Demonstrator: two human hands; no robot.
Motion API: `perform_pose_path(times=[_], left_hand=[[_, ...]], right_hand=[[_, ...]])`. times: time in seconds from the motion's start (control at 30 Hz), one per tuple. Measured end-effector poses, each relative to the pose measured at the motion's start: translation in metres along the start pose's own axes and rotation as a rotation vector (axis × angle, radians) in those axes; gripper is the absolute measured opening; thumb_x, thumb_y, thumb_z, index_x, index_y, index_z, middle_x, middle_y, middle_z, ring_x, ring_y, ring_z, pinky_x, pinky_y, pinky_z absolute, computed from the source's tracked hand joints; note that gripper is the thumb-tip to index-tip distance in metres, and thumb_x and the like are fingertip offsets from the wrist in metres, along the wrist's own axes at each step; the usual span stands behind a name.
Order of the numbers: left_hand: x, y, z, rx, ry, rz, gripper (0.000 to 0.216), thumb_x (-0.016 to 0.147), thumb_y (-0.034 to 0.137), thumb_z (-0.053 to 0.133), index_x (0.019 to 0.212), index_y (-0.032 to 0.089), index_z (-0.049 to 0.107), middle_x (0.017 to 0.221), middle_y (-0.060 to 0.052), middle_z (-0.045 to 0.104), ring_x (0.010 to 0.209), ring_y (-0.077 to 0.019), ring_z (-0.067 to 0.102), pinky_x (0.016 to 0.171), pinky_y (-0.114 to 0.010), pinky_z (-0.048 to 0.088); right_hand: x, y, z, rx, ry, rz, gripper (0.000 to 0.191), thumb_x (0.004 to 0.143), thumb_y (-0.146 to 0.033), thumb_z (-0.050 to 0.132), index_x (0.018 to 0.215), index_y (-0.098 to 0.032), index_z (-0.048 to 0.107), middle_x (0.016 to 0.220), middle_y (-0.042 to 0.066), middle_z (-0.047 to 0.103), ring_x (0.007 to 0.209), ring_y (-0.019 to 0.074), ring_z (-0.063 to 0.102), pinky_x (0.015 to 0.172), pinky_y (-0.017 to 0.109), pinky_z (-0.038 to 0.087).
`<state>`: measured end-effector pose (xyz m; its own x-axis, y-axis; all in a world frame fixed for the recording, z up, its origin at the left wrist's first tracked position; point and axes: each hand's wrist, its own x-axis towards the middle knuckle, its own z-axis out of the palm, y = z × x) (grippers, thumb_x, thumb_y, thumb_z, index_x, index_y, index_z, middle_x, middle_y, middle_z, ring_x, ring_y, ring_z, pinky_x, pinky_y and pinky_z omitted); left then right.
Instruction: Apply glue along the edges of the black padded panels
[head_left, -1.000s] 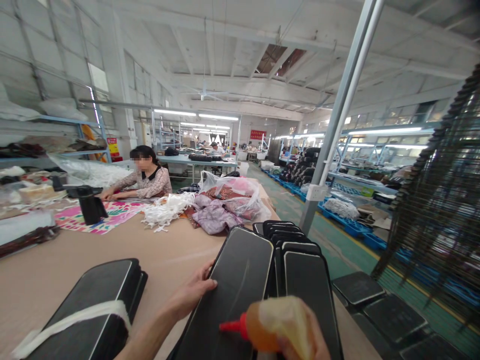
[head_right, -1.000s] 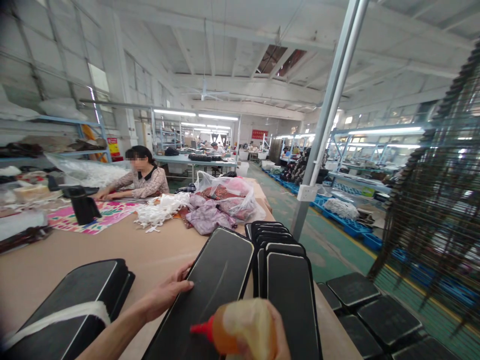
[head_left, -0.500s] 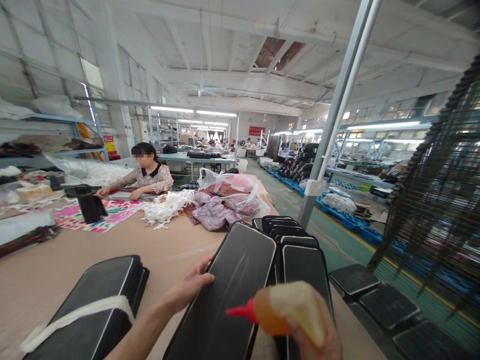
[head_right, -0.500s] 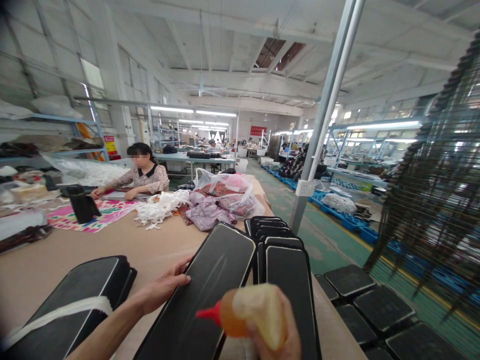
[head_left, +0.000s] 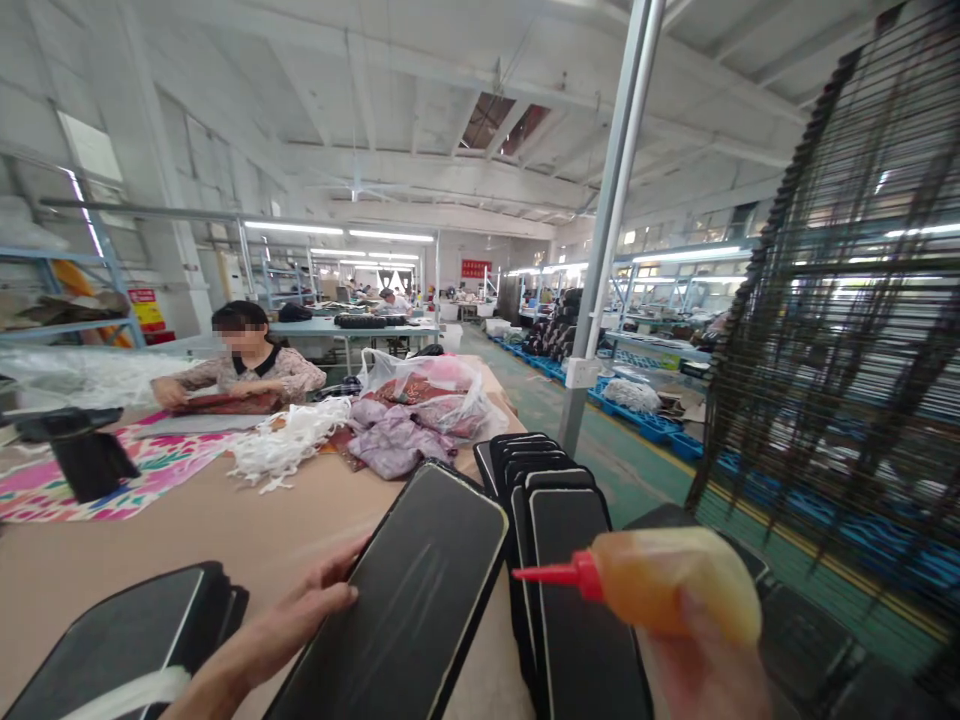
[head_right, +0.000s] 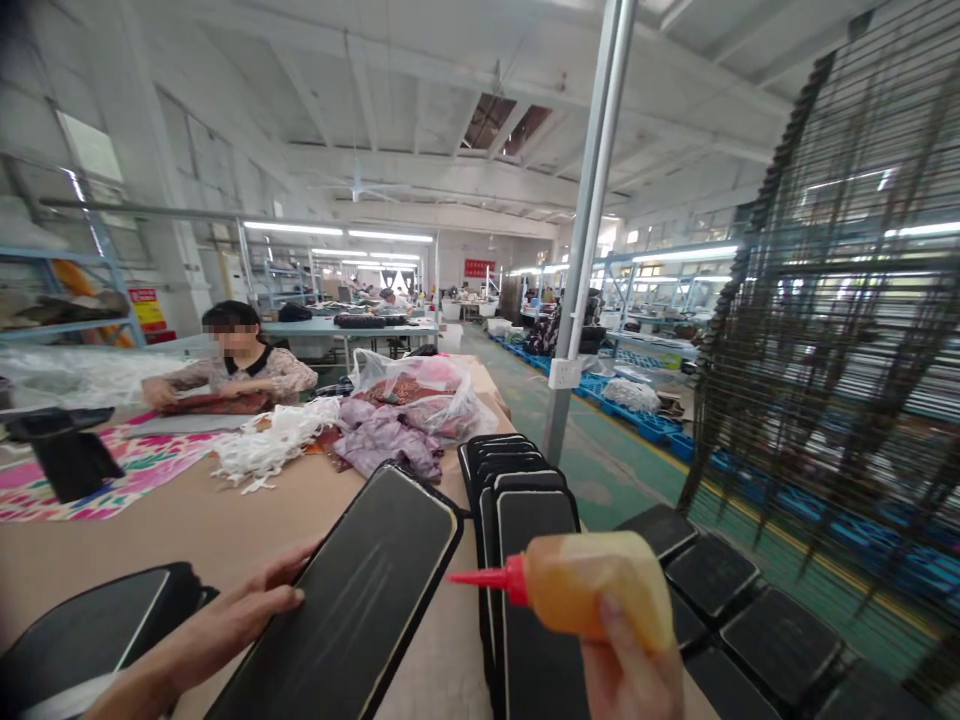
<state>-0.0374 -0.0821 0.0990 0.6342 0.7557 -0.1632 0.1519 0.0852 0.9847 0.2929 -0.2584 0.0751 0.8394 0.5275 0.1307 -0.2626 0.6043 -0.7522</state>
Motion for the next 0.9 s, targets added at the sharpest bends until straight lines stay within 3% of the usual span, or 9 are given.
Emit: perform_pose_path(times=[0.1, 0.2, 0.33, 0.53, 0.67, 0.9], left_hand=[[-0.005, 0.01, -0.006, 0.074, -0.143, -0.024, 0.059, 0.073, 0.02, 0.053, 0.132, 0.026, 0.051, 0.136, 0.003, 0.052, 0.127, -0.0254, 0.043, 0.107, -0.037, 0.033], [-0.007, 0.021, -0.003, 0.106, -0.238, -0.075, 0.06, 0.071, 0.015, 0.051, 0.13, 0.026, 0.053, 0.133, 0.004, 0.055, 0.123, -0.025, 0.048, 0.104, -0.035, 0.036], [-0.009, 0.029, 0.002, 0.129, -0.283, -0.133, 0.064, 0.069, 0.013, 0.051, 0.132, 0.026, 0.051, 0.133, 0.005, 0.055, 0.124, -0.0244, 0.047, 0.103, -0.032, 0.037], [-0.014, 0.039, 0.008, 0.156, -0.35, -0.148, 0.067, 0.066, 0.01, 0.051, 0.131, 0.029, 0.052, 0.129, 0.008, 0.058, 0.122, -0.0244, 0.049, 0.101, -0.031, 0.04], [-0.019, 0.049, 0.015, 0.094, -0.452, -0.13, 0.068, 0.066, 0.009, 0.05, 0.131, 0.029, 0.052, 0.125, 0.007, 0.061, 0.118, -0.0255, 0.053, 0.098, -0.032, 0.042], [-0.019, 0.043, 0.011, 0.162, -0.362, -0.16, 0.066, 0.064, 0.009, 0.051, 0.126, 0.031, 0.056, 0.126, 0.008, 0.06, 0.121, -0.0245, 0.05, 0.101, -0.031, 0.039]], right_hand=[[0.024, -0.031, 0.014, 0.024, -0.017, -0.071, 0.047, 0.064, -0.033, 0.081, 0.108, -0.025, 0.065, 0.112, 0.0, 0.064, 0.094, 0.0185, 0.061, 0.077, 0.023, 0.054], [0.034, -0.044, 0.024, -0.025, -0.118, -0.081, 0.05, 0.061, -0.035, 0.083, 0.108, -0.027, 0.066, 0.111, 0.0, 0.064, 0.092, 0.0194, 0.061, 0.075, 0.024, 0.054], [0.043, -0.048, 0.031, -0.066, -0.273, -0.062, 0.059, 0.056, -0.031, 0.085, 0.111, -0.026, 0.064, 0.098, 0.002, 0.066, 0.089, 0.0216, 0.061, 0.076, 0.027, 0.053], [0.058, -0.049, 0.043, -0.11, -0.609, -0.022, 0.05, 0.067, -0.03, 0.079, 0.114, -0.025, 0.061, 0.091, 0.003, 0.063, 0.081, 0.0183, 0.059, 0.072, 0.024, 0.05], [0.059, -0.05, 0.047, -0.158, -0.704, 0.009, 0.052, 0.066, -0.033, 0.079, 0.114, -0.024, 0.06, 0.092, 0.003, 0.062, 0.08, 0.0195, 0.058, 0.07, 0.026, 0.049], [0.055, -0.058, 0.041, -0.223, -0.726, 0.06, 0.059, 0.062, -0.038, 0.08, 0.115, -0.026, 0.058, 0.095, 0.005, 0.064, 0.087, 0.0263, 0.061, 0.074, 0.034, 0.05]])
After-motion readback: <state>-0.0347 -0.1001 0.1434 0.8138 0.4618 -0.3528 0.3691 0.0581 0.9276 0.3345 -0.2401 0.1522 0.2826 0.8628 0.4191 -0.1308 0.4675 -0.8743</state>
